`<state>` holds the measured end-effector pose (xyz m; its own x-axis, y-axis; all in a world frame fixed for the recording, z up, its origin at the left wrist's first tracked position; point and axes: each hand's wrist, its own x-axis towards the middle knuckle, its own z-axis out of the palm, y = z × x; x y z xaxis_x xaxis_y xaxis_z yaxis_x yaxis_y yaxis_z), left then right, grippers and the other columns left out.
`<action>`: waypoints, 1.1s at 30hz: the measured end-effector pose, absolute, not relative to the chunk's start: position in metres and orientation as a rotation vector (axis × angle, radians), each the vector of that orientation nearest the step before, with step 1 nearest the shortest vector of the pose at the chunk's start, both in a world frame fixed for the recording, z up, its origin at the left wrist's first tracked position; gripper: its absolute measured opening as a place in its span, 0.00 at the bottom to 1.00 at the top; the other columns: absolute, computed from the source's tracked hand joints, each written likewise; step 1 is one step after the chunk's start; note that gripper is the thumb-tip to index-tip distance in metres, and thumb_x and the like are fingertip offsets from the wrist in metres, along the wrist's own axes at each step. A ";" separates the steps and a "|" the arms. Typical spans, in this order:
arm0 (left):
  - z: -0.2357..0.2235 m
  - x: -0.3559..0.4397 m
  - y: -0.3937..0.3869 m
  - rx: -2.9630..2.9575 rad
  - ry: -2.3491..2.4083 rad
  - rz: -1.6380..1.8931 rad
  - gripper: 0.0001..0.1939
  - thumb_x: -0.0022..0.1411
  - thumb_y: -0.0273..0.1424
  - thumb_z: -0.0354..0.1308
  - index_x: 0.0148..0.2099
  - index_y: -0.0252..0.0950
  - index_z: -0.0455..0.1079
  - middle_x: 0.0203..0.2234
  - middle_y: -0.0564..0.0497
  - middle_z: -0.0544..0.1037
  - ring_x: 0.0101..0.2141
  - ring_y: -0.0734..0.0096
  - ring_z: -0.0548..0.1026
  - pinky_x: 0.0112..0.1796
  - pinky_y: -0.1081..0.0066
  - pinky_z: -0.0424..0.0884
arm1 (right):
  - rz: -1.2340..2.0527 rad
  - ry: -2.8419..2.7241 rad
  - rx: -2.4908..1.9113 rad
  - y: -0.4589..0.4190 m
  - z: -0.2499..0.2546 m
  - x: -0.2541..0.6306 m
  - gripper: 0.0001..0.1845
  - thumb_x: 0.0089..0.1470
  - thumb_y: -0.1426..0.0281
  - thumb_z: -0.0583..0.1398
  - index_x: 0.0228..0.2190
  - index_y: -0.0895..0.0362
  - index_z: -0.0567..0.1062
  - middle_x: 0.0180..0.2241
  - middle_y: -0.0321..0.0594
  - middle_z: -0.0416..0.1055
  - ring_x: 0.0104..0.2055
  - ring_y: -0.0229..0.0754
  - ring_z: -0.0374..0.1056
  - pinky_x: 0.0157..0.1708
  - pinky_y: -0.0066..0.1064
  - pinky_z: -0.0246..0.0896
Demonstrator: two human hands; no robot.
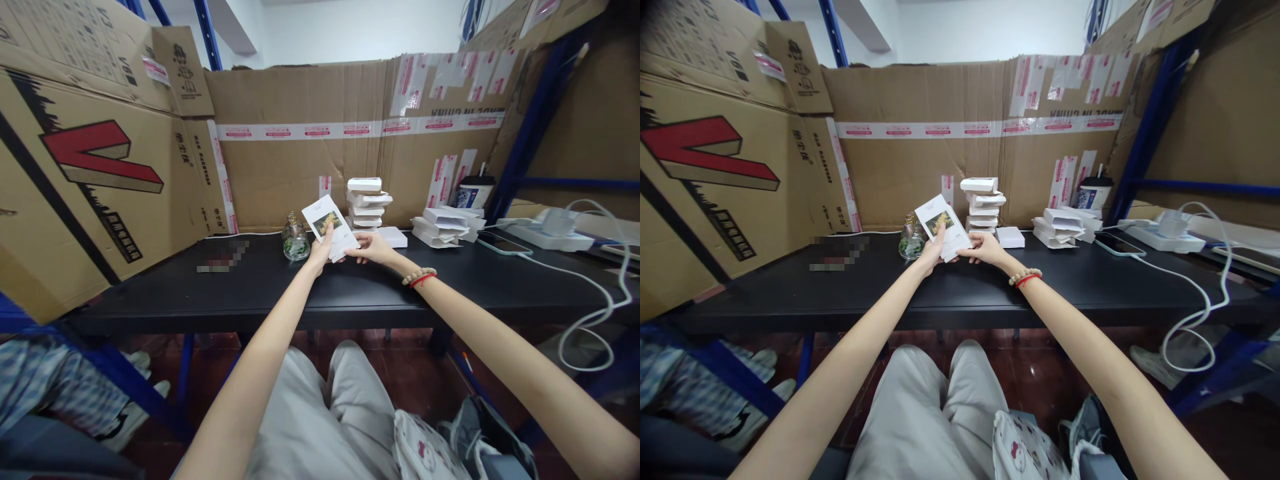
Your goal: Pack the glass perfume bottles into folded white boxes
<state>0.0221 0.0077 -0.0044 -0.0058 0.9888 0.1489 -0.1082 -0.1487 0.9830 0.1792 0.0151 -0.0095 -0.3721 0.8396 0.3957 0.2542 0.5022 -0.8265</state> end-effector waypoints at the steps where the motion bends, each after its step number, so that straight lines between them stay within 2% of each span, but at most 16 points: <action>1: -0.005 0.022 0.009 1.234 1.045 1.368 0.34 0.51 0.57 0.50 0.42 0.30 0.71 0.26 0.44 0.77 0.20 0.71 0.74 0.24 0.70 0.74 | 0.854 -1.893 -0.901 0.015 -0.009 0.179 0.28 0.35 0.61 0.68 0.39 0.61 0.73 0.25 0.38 0.74 0.18 0.31 0.65 0.14 0.20 0.61; 9: -0.007 0.022 0.014 1.224 1.041 1.407 0.35 0.49 0.58 0.50 0.42 0.30 0.70 0.29 0.43 0.77 0.21 0.70 0.74 0.23 0.69 0.74 | 0.841 -1.881 -0.890 0.017 -0.010 0.179 0.27 0.33 0.60 0.69 0.36 0.62 0.74 0.21 0.36 0.72 0.16 0.31 0.64 0.13 0.21 0.60; 18: -0.003 0.024 0.009 1.267 1.114 1.403 0.34 0.53 0.56 0.47 0.42 0.29 0.71 0.24 0.44 0.77 0.19 0.69 0.73 0.22 0.69 0.72 | 0.778 -1.864 -0.863 0.017 -0.011 0.179 0.26 0.30 0.59 0.69 0.31 0.63 0.75 0.15 0.31 0.66 0.13 0.31 0.60 0.12 0.23 0.57; 23: -0.004 0.022 0.009 1.392 1.175 1.412 0.37 0.51 0.59 0.47 0.41 0.30 0.72 0.20 0.45 0.75 0.18 0.70 0.72 0.21 0.71 0.70 | 0.724 -1.877 -0.894 0.019 -0.013 0.180 0.26 0.28 0.58 0.70 0.28 0.63 0.74 0.15 0.32 0.66 0.13 0.32 0.60 0.12 0.23 0.55; 27: -0.005 0.020 0.010 1.490 1.262 1.363 0.37 0.49 0.61 0.46 0.37 0.31 0.73 0.19 0.46 0.74 0.17 0.70 0.71 0.19 0.71 0.68 | 0.650 -1.928 -0.918 0.018 -0.015 0.178 0.24 0.31 0.56 0.68 0.24 0.63 0.73 0.19 0.38 0.70 0.15 0.33 0.62 0.13 0.25 0.58; 28: -0.006 0.019 0.011 1.515 1.293 1.352 0.37 0.49 0.61 0.46 0.37 0.31 0.73 0.18 0.46 0.74 0.16 0.70 0.71 0.19 0.71 0.67 | 0.634 -1.939 -0.916 0.018 -0.016 0.178 0.24 0.32 0.55 0.68 0.25 0.63 0.74 0.22 0.40 0.71 0.16 0.34 0.63 0.13 0.26 0.60; 30: -0.008 0.018 0.012 1.546 1.342 1.356 0.36 0.48 0.61 0.47 0.37 0.32 0.73 0.17 0.47 0.73 0.16 0.70 0.70 0.19 0.71 0.66 | 0.622 -1.935 -0.904 0.015 -0.016 0.176 0.29 0.32 0.57 0.68 0.36 0.62 0.74 0.29 0.44 0.74 0.17 0.34 0.65 0.13 0.27 0.62; 33: -0.011 0.017 0.014 1.557 1.359 1.388 0.35 0.47 0.61 0.48 0.39 0.34 0.72 0.18 0.47 0.74 0.18 0.67 0.72 0.21 0.70 0.67 | 0.663 -1.889 -0.883 0.012 -0.015 0.173 0.47 0.31 0.61 0.70 0.54 0.56 0.61 0.40 0.47 0.72 0.18 0.34 0.66 0.12 0.24 0.61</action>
<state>0.0166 0.0138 -0.0107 -0.0927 0.9512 0.2942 0.2746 -0.2596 0.9259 0.1733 0.0116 -0.0148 -0.3221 0.7969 0.5111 0.3028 0.5982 -0.7419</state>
